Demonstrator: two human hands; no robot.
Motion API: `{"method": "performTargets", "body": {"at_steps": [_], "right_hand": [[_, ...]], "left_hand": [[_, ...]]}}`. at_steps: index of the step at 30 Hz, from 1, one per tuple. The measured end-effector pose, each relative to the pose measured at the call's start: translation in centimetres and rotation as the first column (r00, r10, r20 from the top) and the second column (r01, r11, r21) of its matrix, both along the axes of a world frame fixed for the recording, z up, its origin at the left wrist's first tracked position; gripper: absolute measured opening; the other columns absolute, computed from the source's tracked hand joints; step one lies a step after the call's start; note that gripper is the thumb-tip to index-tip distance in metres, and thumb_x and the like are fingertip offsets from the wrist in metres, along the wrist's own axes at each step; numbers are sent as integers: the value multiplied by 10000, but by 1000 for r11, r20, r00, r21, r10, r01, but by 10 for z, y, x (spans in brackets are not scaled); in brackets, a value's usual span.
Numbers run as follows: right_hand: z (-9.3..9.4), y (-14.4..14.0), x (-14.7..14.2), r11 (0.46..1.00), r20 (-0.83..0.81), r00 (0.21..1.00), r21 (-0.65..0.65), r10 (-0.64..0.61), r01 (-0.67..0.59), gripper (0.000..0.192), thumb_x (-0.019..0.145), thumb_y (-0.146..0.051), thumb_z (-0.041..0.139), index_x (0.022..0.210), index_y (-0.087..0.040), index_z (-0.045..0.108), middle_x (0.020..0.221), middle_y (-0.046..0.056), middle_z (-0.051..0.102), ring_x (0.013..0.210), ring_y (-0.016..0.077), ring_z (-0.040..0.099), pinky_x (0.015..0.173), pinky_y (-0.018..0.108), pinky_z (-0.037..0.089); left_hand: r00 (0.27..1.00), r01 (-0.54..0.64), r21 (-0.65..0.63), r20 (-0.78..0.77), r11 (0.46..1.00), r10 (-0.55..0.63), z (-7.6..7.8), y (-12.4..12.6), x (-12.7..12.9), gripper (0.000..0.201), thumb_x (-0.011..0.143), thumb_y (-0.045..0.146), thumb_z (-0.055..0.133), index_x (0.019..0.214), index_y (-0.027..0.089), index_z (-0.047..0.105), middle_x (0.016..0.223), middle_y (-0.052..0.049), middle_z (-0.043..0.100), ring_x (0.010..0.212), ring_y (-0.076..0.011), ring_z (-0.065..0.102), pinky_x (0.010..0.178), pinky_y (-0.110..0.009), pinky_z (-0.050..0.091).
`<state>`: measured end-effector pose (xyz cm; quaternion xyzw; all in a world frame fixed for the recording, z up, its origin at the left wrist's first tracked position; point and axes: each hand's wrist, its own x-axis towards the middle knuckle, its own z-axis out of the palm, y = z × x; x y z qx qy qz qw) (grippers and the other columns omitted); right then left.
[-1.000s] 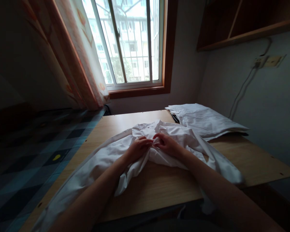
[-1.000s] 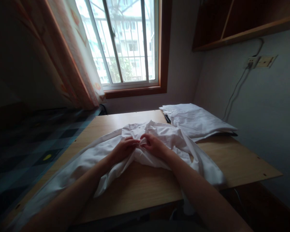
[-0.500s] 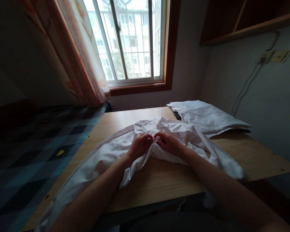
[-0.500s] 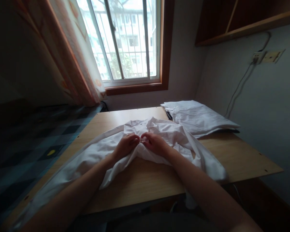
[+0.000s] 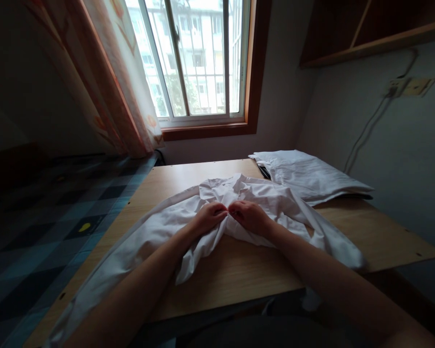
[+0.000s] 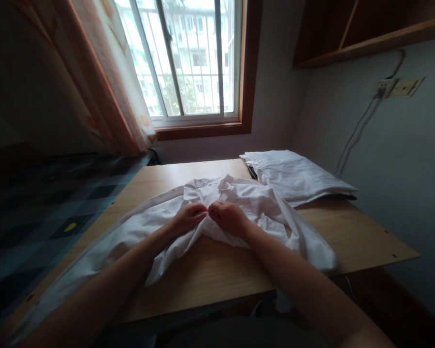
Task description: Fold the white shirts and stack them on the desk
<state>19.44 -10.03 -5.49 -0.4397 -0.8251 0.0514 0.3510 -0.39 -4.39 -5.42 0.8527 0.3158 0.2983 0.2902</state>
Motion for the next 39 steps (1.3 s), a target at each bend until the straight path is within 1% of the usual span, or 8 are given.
{"method": "performTargets", "body": {"at_steps": [3,9,19,24,28,32,35,39], "right_hand": [[0,1,0,999,-105,994,-44,5,-10,76,862,-139,607,861,-183,670,847,47,701,763,174,635,722,276,479],[2,2,1,999,-219,976,-42,10,-20,69,826,-134,627,796,-185,663,774,20,678,704,156,597,667,257,456],[8,-6,-5,975,-11,988,162,-154,154,139,921,-170,546,856,-223,657,912,60,705,811,188,625,731,273,459],[12,-2,8,970,-273,943,100,-188,222,84,924,-220,521,930,-224,605,904,67,694,788,199,638,707,289,484],[20,10,31,941,-579,767,-3,-278,339,91,908,-316,533,912,-226,520,772,17,638,645,164,587,605,264,457],[26,15,45,941,-719,637,-73,-279,330,222,871,-419,592,894,-225,487,707,-21,597,578,128,544,550,232,424],[26,15,43,951,-728,632,-87,-265,298,249,844,-432,623,873,-222,492,665,-43,565,536,112,514,524,222,404],[26,10,35,954,-684,682,-67,-258,293,192,865,-391,579,939,-221,527,693,-38,574,549,120,522,534,236,423]], "left_hand": [[1000,-11,1,9,1000,11,2,-3,0,237,829,362,578,761,163,688,659,9,608,621,-119,481,563,-220,368],[994,3,-130,106,992,11,13,-9,3,338,813,488,615,723,166,666,652,6,603,634,-126,484,578,-227,379],[922,-27,-325,357,945,149,15,-7,6,431,731,575,728,728,150,662,698,-2,632,673,-127,541,654,-248,460],[843,-169,-351,433,921,320,22,8,-6,453,760,614,686,740,170,597,653,15,581,607,-111,508,589,-238,447],[762,-374,-202,489,905,424,43,10,-25,359,895,513,565,759,183,533,614,40,508,560,-96,465,561,-222,415],[818,-572,245,247,783,520,64,1,-43,205,922,369,566,833,187,595,651,22,557,619,-126,524,620,-240,413],[831,-494,509,40,705,554,75,-12,-42,136,908,318,593,919,203,665,872,-50,685,877,-207,620,819,-324,473],[897,-384,614,74,690,435,85,-40,-20,248,950,346,545,1135,218,651,1232,-79,659,1166,-241,575,1038,-426,425]]}}
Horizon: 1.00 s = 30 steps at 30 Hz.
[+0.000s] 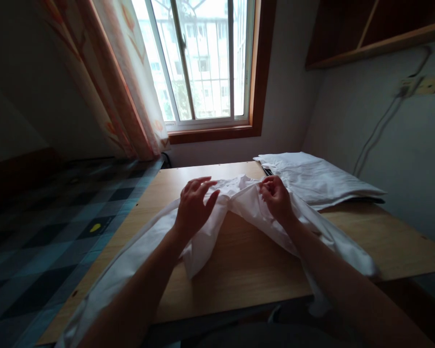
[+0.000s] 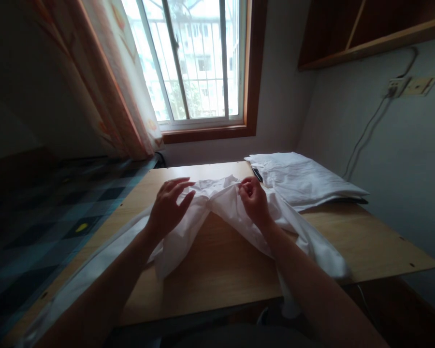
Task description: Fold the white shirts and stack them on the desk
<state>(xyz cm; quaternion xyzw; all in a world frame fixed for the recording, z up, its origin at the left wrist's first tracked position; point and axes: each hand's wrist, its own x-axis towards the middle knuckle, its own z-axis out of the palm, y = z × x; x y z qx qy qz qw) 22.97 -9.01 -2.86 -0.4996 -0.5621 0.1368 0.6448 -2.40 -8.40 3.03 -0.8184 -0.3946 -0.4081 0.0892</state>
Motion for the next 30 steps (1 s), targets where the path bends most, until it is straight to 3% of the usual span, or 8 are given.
{"method": "performTargets", "body": {"at_steps": [3,5,8,11,15,21,25,30], "right_hand": [[8,-9,-2,996,152,985,39,-86,81,202,868,-323,529,1028,-213,584,839,14,639,624,148,559,603,285,473],[16,-18,-5,979,319,928,127,-195,162,259,847,-268,512,1075,-219,625,1042,61,665,817,197,614,784,363,502],[24,-34,-16,960,550,793,238,-261,151,353,842,-263,543,1184,-254,630,1321,66,598,1218,284,519,1076,486,345],[18,-42,-35,985,719,684,173,-120,-9,552,850,-313,611,1388,-254,501,1433,76,532,1381,311,377,1179,537,162],[-2,-38,-52,999,781,623,-31,40,-25,653,840,-202,624,1459,-225,420,1347,111,596,1288,315,468,1174,587,113],[-2,-28,-38,984,737,661,-176,141,-14,170,825,-199,662,993,-206,685,1016,98,669,1054,295,565,1027,510,352],[9,-23,-24,970,602,765,-207,229,-127,49,802,-185,683,848,-203,679,890,59,641,916,239,584,864,376,446],[16,-25,-17,953,542,784,-193,302,-234,104,763,-150,684,844,-217,684,912,41,661,912,225,588,864,366,436]], "left_hand": [[993,80,-25,-90,996,-82,-5,-18,17,343,914,371,599,1217,210,610,1239,-85,658,1176,-263,573,1051,-452,423],[980,67,-89,-182,994,-82,-16,-21,23,373,880,277,616,1244,206,591,1245,-94,650,1182,-287,569,1058,-481,413],[962,28,-211,-260,977,-83,-33,-12,25,434,820,73,543,1232,200,586,1226,-94,650,1161,-272,586,1040,-451,437],[967,15,-264,-240,964,-81,-43,-1,23,429,825,27,489,1204,204,585,1196,-84,650,1120,-235,605,997,-391,476],[966,31,-269,-238,963,-98,-47,4,22,313,864,121,536,1156,214,598,1153,-75,648,1073,-233,600,964,-384,489],[906,162,-249,-344,955,-244,-46,-5,23,402,842,70,518,1195,227,633,1164,-68,669,1067,-257,560,963,-428,451],[919,260,-235,-237,936,-315,-37,-7,23,373,836,58,481,1104,215,687,1104,-62,693,1008,-244,561,926,-401,457],[928,349,-324,-14,880,-373,-27,-4,20,295,840,107,431,894,179,712,903,-63,692,887,-216,581,844,-351,468]]}}
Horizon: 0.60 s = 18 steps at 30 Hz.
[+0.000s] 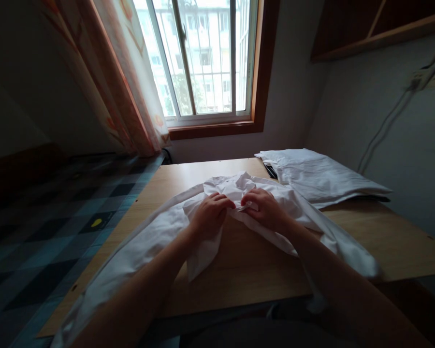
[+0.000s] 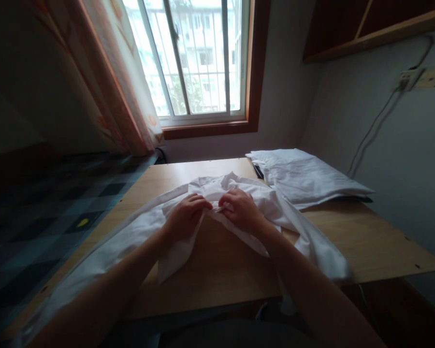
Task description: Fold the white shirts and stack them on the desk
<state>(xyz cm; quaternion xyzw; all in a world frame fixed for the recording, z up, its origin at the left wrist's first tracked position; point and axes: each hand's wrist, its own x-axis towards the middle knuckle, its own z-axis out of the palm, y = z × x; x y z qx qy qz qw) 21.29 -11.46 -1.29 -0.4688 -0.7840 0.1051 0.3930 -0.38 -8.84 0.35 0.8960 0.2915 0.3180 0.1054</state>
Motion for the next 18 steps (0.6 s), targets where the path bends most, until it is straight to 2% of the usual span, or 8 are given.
{"method": "performTargets", "body": {"at_steps": [2,5,8,13,18], "right_hand": [[0,0,2,995,-96,993,-67,69,-76,116,772,-155,652,864,-216,687,890,31,677,884,215,604,839,354,449],[-2,2,5,947,-339,928,-219,152,-235,113,805,-224,633,896,-203,696,894,28,696,864,200,630,801,326,477],[-6,7,9,893,-510,851,-318,124,-320,206,795,-352,702,926,-194,716,941,35,710,915,205,641,848,329,484],[-13,11,11,821,-649,760,-430,8,-375,348,714,-432,785,957,-188,738,982,47,725,926,209,651,880,341,489],[-16,12,13,755,-681,731,-500,-40,-425,359,662,-402,824,938,-184,749,970,50,735,921,214,660,861,328,505]], "left_hand": [[996,20,-157,87,987,-6,0,1,-2,292,818,122,414,855,173,699,863,-47,685,849,-195,595,821,-325,474],[978,85,-377,208,922,-6,-4,3,-5,261,836,217,438,884,166,690,868,-29,689,856,-190,609,805,-301,488],[968,133,-481,250,867,-10,-9,5,-4,292,861,390,543,956,156,690,898,-34,696,868,-199,616,780,-289,503],[967,158,-474,254,866,-38,-17,10,-1,349,889,433,566,1053,155,698,1004,-66,724,922,-205,641,822,-294,526],[973,130,-338,225,932,-55,-22,12,1,302,912,390,560,1044,163,710,998,-68,739,892,-196,660,815,-295,545]]}}
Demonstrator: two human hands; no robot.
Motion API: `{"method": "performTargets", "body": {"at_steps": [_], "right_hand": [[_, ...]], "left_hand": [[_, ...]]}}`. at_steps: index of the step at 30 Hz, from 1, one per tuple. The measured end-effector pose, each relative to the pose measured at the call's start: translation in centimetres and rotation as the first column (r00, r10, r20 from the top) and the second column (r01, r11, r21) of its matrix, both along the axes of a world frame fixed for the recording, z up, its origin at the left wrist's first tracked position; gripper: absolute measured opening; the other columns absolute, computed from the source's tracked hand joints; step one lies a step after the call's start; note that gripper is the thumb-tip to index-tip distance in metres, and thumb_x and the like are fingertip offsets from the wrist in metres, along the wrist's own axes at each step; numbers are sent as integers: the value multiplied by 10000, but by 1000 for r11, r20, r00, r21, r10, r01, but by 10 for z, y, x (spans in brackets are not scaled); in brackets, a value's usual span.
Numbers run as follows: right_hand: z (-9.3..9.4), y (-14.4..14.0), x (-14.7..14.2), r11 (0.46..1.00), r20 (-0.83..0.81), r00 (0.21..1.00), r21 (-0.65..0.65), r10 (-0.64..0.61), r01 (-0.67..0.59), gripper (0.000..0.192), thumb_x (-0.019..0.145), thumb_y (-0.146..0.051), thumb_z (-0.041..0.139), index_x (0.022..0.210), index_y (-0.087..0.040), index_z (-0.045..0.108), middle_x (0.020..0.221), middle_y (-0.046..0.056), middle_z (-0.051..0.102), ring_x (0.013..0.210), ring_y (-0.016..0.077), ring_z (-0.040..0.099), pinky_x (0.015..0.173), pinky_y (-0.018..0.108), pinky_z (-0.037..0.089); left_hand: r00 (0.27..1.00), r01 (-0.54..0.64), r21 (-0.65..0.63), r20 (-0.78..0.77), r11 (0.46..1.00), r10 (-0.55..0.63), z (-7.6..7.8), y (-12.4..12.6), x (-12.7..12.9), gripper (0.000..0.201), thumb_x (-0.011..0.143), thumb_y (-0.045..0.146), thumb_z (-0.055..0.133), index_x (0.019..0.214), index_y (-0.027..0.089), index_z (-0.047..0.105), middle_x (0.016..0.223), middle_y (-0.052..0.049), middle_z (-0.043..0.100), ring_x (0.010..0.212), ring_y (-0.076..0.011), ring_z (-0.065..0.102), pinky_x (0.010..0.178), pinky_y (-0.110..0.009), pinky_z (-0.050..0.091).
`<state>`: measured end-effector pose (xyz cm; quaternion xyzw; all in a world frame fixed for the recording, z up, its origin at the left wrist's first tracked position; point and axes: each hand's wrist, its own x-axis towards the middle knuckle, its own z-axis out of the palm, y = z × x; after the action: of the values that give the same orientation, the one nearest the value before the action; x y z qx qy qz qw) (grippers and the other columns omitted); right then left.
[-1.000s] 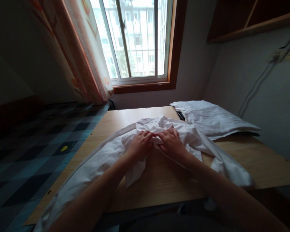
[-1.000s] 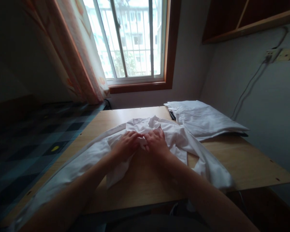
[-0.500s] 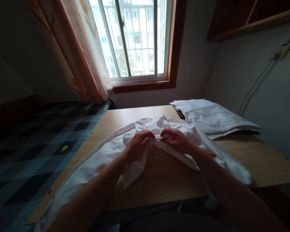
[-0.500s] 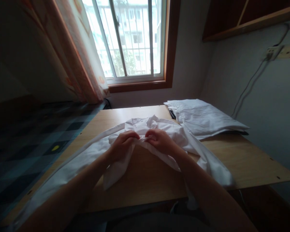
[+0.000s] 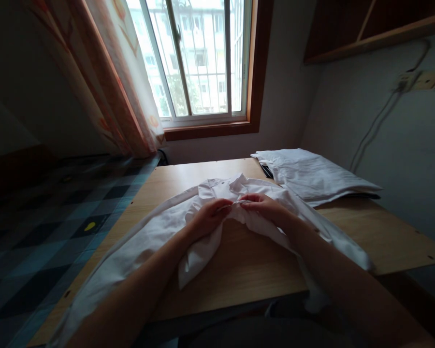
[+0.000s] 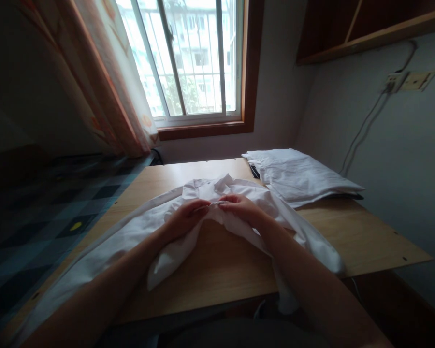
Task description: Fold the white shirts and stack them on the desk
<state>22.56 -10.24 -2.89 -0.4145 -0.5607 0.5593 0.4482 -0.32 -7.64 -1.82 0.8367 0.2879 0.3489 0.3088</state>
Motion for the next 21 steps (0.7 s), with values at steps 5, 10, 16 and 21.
{"method": "performTargets", "body": {"at_steps": [5,10,16,21], "right_hand": [[-3,0,2,996,-1,999,-72,51,-51,363,667,-368,827,973,-192,744,966,42,733,878,196,662,800,296,513],[-5,2,-3,998,10,999,-40,41,-41,370,649,-400,834,919,-173,722,914,32,714,857,183,642,800,293,495],[-5,4,2,1000,68,998,7,5,-6,383,683,-440,806,932,-157,736,914,47,723,856,196,642,800,312,488],[-5,5,8,999,97,994,28,-44,42,377,685,-437,798,933,-157,752,926,54,734,864,210,649,808,325,494]], "left_hand": [[999,-32,124,-28,992,36,-4,1,2,229,921,327,572,983,172,728,946,-55,747,828,-176,671,770,-268,544],[993,-119,133,5,984,120,-12,4,4,187,878,308,642,971,175,735,897,-37,754,761,-163,674,699,-246,525],[987,-161,135,-4,978,163,-10,-2,9,176,892,303,628,972,188,734,907,-29,759,800,-172,687,741,-259,536],[996,-47,232,-63,972,63,-5,-3,6,215,945,266,540,1035,192,721,997,-58,746,874,-179,689,807,-279,541]]}}
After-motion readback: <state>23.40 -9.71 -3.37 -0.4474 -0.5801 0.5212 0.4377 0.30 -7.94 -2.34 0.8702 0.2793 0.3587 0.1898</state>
